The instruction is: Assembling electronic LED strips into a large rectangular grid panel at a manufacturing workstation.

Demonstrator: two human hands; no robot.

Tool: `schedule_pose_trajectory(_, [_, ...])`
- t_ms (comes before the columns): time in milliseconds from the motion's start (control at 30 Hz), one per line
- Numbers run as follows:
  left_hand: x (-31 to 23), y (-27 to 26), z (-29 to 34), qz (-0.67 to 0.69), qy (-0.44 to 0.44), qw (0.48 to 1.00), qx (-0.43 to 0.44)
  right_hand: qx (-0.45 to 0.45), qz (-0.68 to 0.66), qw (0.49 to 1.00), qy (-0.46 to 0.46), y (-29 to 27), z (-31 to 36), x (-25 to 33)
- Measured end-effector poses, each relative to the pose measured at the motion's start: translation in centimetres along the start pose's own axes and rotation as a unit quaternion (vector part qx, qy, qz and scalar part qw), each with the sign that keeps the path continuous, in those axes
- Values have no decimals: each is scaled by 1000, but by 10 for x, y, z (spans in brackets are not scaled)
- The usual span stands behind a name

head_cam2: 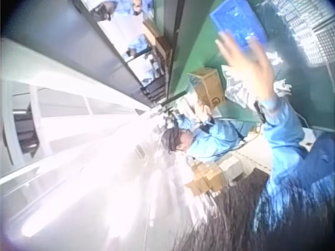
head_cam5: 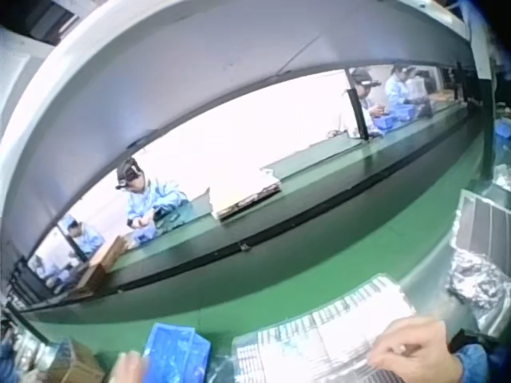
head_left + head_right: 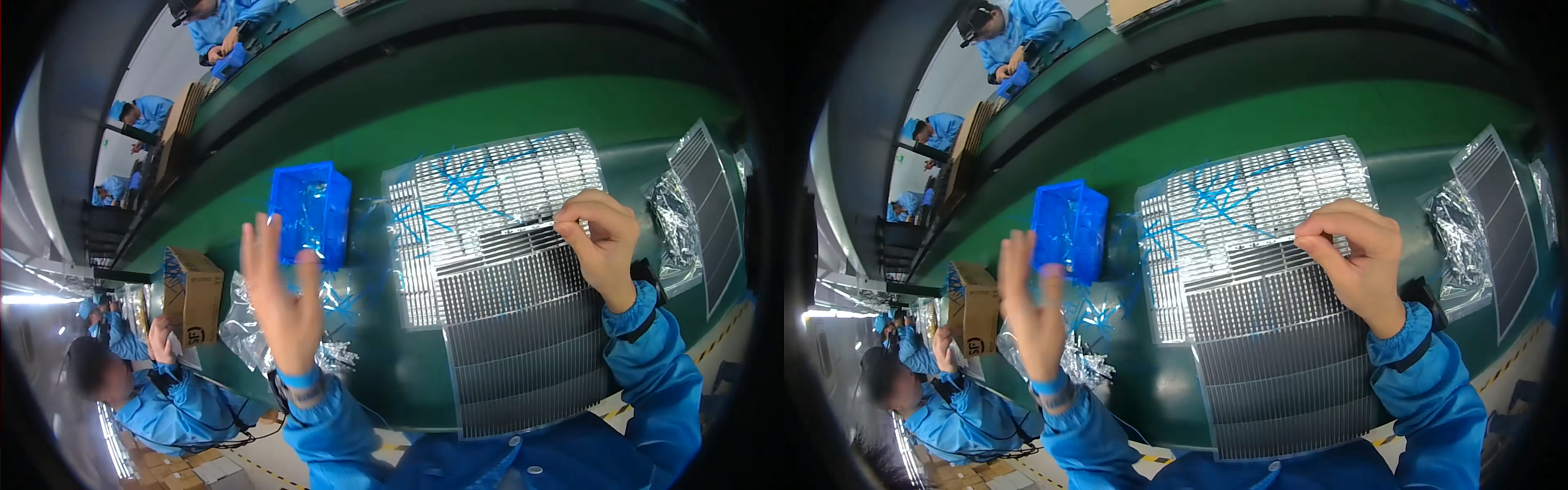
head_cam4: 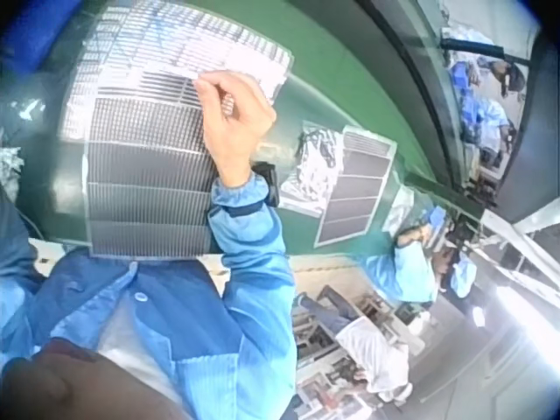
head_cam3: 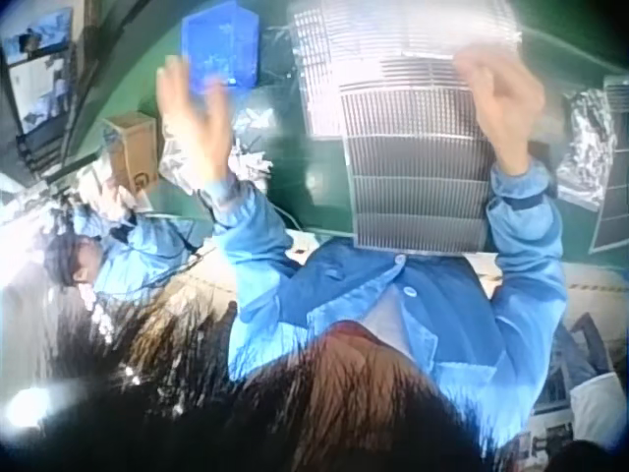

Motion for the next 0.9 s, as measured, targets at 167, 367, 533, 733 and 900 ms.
schedule_pose_trajectory(167, [-8, -11, 12, -23, 3, 996, 89, 37, 17, 999, 15, 4, -4, 3])
schedule_pose_trajectory(367, [-50, 0, 11, 192, -8, 979, 68, 56, 12, 998, 35, 6, -3, 1])
schedule_pose_trajectory(533, [-54, 49, 14, 213, 98, 948, 214, 100, -24, 993, 66, 15, -7, 18])
schedule_pose_trajectory(733, [-35, 68, 29, 222, 77, 946, 222, 215, -29, 972, 87, 43, -7, 31])
schedule_pose_trajectory(900, [-30, 71, 30, 237, 63, 936, 255, 287, 1, 950, 124, 55, -6, 25])
Point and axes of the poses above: each hand's wrist, its own z-axis away from the middle knuckle, its own y-axis out of the palm, x = y × z, the point moved 2 cm from there along -z, towards the middle knuckle, and after that the axes turned 11 degrees about z, right-handed, at the moved point
